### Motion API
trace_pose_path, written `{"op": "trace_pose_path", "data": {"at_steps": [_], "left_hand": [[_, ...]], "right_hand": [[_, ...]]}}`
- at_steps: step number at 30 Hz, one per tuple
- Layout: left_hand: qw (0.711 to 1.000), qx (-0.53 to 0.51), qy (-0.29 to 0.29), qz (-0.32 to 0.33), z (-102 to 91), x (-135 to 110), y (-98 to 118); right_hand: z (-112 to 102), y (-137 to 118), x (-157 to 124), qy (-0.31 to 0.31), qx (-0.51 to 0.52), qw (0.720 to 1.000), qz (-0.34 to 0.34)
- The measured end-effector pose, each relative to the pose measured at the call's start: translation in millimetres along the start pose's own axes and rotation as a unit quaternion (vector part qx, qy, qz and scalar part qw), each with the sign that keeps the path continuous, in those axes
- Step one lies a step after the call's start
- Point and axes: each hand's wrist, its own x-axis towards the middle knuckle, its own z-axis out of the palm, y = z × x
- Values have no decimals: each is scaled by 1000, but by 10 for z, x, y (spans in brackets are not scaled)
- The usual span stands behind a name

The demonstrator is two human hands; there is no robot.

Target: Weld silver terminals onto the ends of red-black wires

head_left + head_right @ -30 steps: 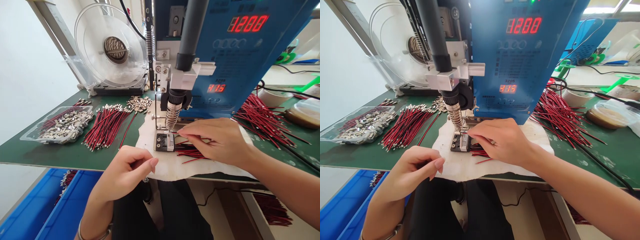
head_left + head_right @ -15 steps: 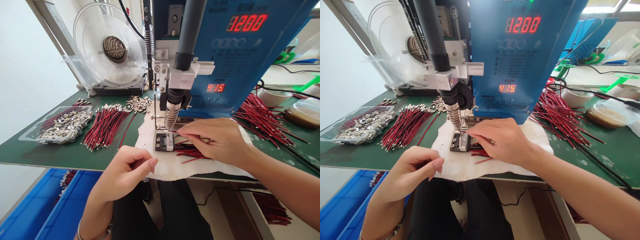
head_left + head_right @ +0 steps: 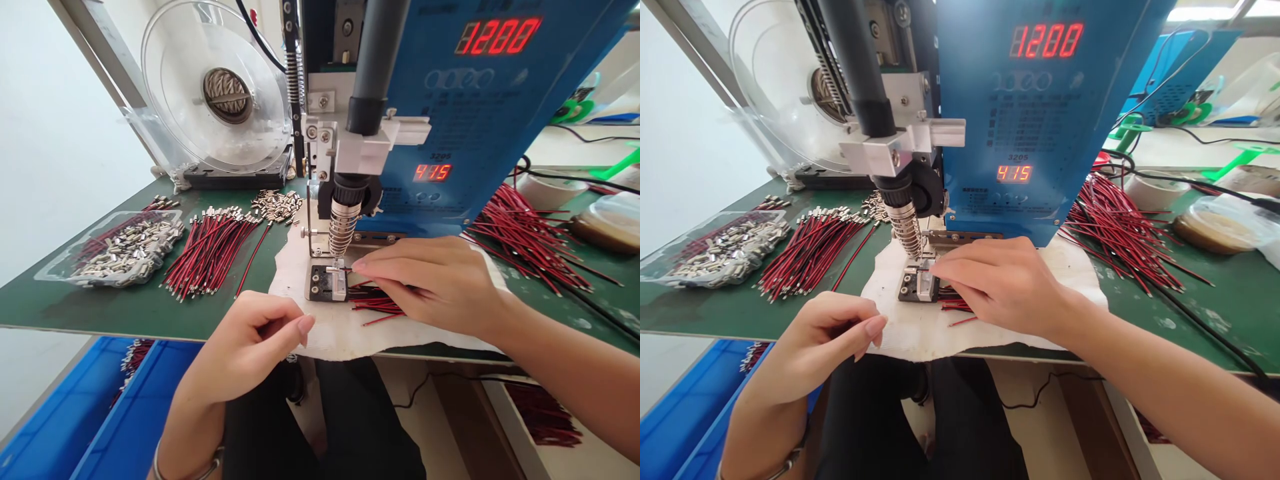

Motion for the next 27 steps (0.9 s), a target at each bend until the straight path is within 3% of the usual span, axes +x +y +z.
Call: {"op": "trace_pose_path", "data": {"at_steps": [14, 27], "left_hand": [[1000, 0, -3, -3, 0, 17, 8], [1000, 1, -6, 2, 4, 13, 17]], "right_hand": [[43, 63, -20, 7, -16, 999, -35], [38, 38, -15, -9, -4, 1000, 6]]}}
